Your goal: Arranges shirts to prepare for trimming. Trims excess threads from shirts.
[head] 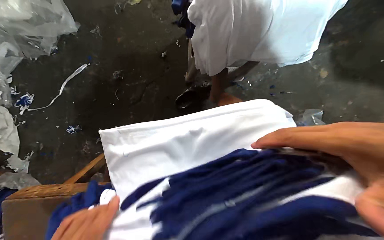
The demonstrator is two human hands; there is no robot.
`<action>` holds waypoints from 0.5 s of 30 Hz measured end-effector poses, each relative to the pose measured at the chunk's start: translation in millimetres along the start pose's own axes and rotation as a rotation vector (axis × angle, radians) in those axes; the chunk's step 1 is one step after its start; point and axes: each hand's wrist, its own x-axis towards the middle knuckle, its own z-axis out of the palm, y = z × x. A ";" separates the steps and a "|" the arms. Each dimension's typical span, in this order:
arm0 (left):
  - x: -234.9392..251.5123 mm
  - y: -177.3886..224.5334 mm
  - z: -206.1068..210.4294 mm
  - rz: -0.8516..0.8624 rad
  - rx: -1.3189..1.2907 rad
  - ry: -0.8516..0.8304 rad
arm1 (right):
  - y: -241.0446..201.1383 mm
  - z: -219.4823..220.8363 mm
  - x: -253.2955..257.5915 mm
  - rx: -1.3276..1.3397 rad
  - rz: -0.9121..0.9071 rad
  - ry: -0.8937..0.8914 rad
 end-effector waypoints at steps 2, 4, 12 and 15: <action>25.5 -17.7 -7.4 -0.035 -0.130 -0.120 | 13.9 -2.5 -4.7 0.084 -0.018 -0.029; 41.8 -30.0 -7.7 -0.026 -0.189 -0.170 | 12.9 -5.3 -6.7 0.009 -0.006 -0.036; 58.1 -30.1 -25.2 -0.077 -0.249 -0.561 | 7.7 -18.1 -4.2 -0.144 0.060 -0.170; 54.8 -28.3 -24.7 -0.069 -0.128 -0.552 | 6.2 -16.0 3.9 -0.229 0.123 -0.122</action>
